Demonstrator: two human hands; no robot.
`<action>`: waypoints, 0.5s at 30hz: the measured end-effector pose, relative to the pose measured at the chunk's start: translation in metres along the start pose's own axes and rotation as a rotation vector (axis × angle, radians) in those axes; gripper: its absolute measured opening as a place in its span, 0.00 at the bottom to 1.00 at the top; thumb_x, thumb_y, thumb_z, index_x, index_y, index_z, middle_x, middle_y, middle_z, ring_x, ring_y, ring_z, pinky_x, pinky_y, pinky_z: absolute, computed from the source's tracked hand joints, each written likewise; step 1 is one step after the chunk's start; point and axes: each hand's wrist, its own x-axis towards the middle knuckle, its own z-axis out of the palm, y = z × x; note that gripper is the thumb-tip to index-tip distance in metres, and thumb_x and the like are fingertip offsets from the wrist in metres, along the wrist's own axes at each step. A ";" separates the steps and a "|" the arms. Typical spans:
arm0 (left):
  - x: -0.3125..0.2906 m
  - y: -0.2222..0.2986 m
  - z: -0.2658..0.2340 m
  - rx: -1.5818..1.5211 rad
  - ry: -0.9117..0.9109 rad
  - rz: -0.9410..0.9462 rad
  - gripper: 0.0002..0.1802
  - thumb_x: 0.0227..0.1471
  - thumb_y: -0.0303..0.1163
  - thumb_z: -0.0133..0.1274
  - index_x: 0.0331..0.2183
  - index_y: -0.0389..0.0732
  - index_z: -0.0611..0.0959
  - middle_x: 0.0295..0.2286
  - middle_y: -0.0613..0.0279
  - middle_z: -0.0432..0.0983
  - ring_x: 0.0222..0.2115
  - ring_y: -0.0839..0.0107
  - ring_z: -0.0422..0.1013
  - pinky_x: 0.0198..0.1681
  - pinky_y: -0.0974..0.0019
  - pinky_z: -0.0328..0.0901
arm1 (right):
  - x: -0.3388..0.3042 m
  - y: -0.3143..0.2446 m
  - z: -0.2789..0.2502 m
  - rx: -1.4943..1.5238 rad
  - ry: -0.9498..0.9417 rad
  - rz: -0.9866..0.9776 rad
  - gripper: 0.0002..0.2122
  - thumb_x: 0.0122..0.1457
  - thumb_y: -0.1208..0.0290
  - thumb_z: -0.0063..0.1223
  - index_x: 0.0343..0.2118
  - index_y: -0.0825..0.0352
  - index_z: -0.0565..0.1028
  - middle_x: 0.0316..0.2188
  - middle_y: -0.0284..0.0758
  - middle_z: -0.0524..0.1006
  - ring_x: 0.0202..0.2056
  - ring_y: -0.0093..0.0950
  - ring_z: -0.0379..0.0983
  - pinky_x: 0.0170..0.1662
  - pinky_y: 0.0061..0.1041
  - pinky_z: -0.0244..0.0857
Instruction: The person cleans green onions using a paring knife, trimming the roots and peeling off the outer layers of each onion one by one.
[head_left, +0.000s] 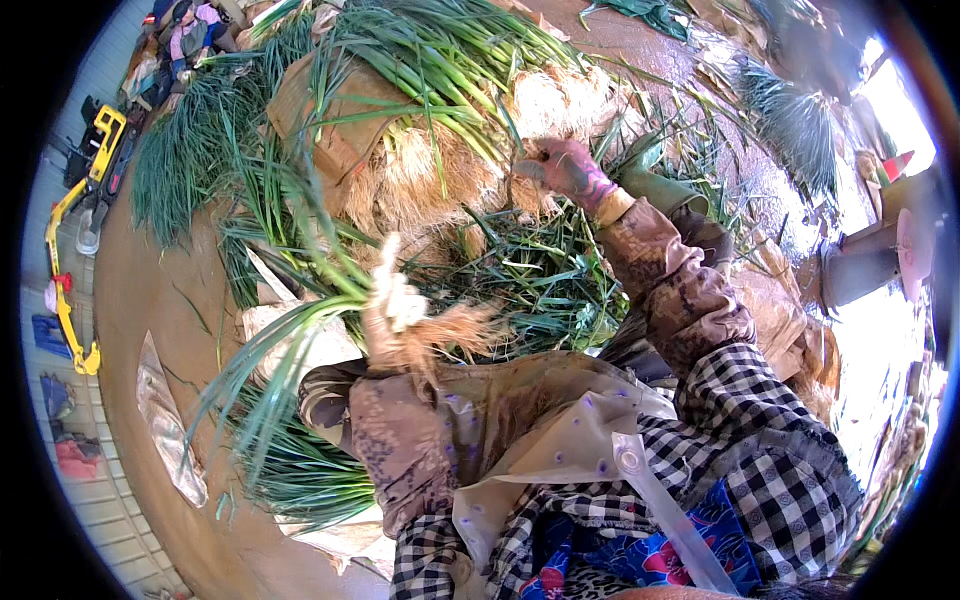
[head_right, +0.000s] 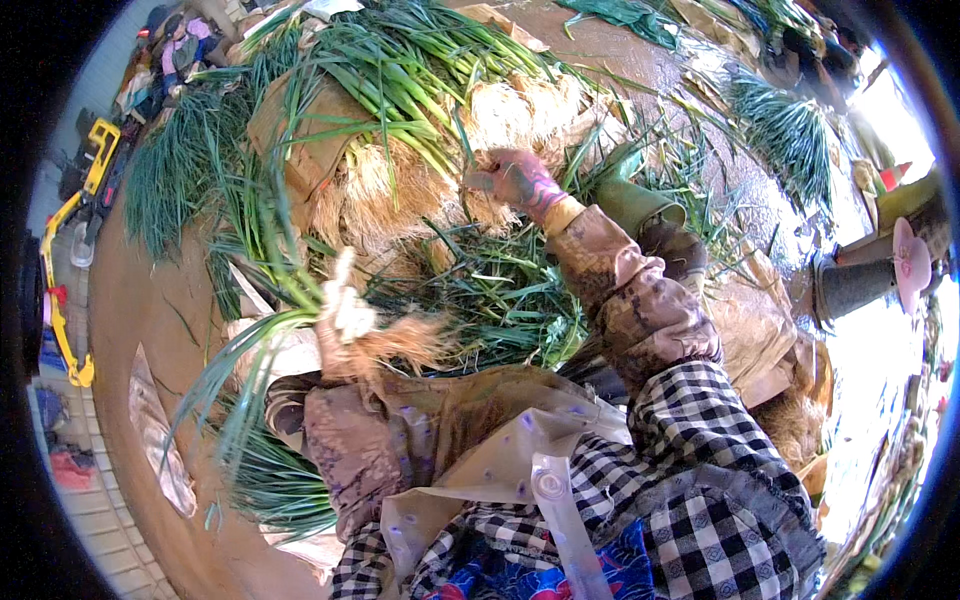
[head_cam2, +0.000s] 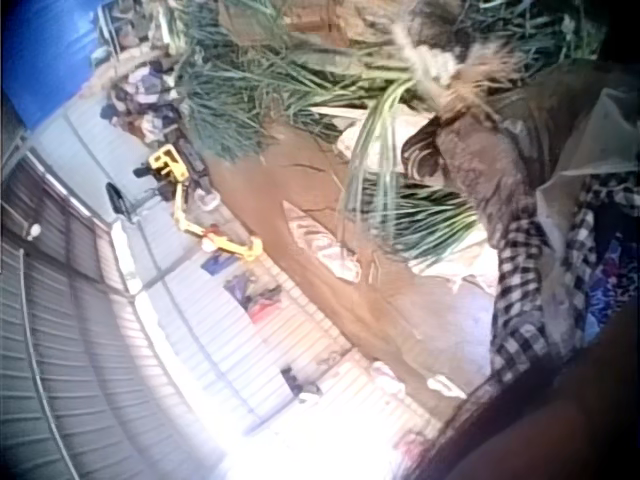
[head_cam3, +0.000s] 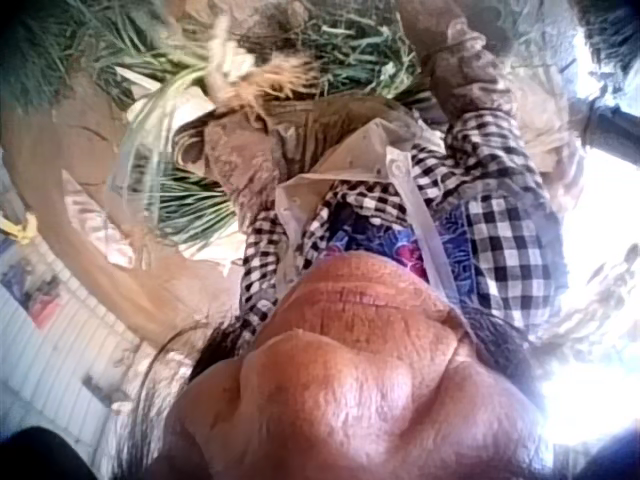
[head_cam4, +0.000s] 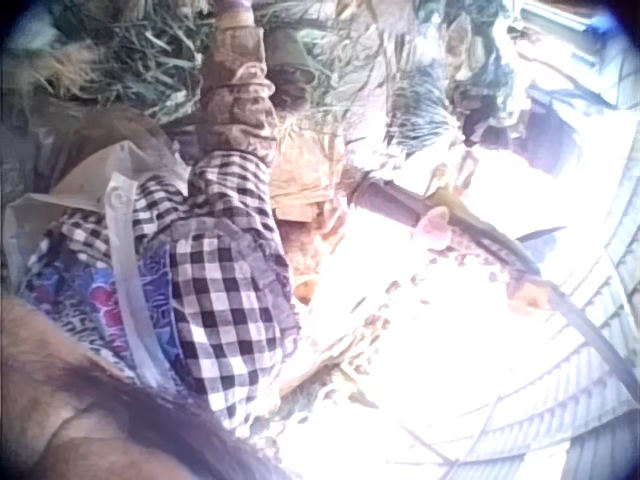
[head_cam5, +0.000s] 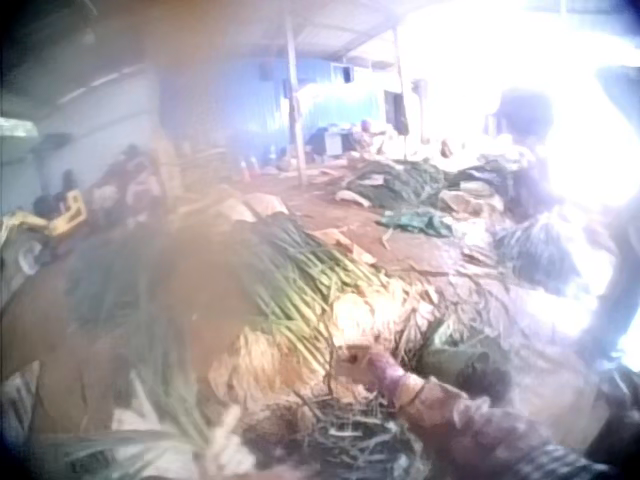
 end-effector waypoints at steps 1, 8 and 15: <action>0.000 -0.009 -0.001 0.019 -0.080 -0.067 0.29 0.47 0.35 0.43 0.49 0.37 0.53 0.07 0.78 0.53 0.05 0.87 0.49 0.07 0.79 0.49 | -0.001 -0.013 0.005 0.325 -0.294 0.314 0.18 0.43 0.56 0.53 0.23 0.70 0.70 0.13 0.33 0.66 0.19 0.22 0.63 0.22 0.23 0.57; -0.002 -0.033 -0.008 0.196 -0.022 -0.168 0.31 0.45 0.40 0.44 0.49 0.38 0.55 0.44 0.48 0.57 0.38 0.60 0.64 0.35 0.64 0.66 | -0.072 -0.076 0.010 0.842 -0.617 0.137 0.10 0.47 0.62 0.51 0.26 0.65 0.70 0.12 0.21 0.63 0.11 0.09 0.53 0.13 0.10 0.45; -0.010 -0.069 0.004 0.534 0.298 -0.048 0.20 0.43 0.21 0.45 0.42 0.36 0.66 0.33 0.66 0.67 0.31 0.80 0.63 0.29 0.79 0.61 | -0.086 -0.029 0.038 0.143 -0.662 -0.239 0.11 0.43 0.62 0.52 0.23 0.65 0.71 0.17 0.36 0.70 0.21 0.29 0.69 0.25 0.24 0.63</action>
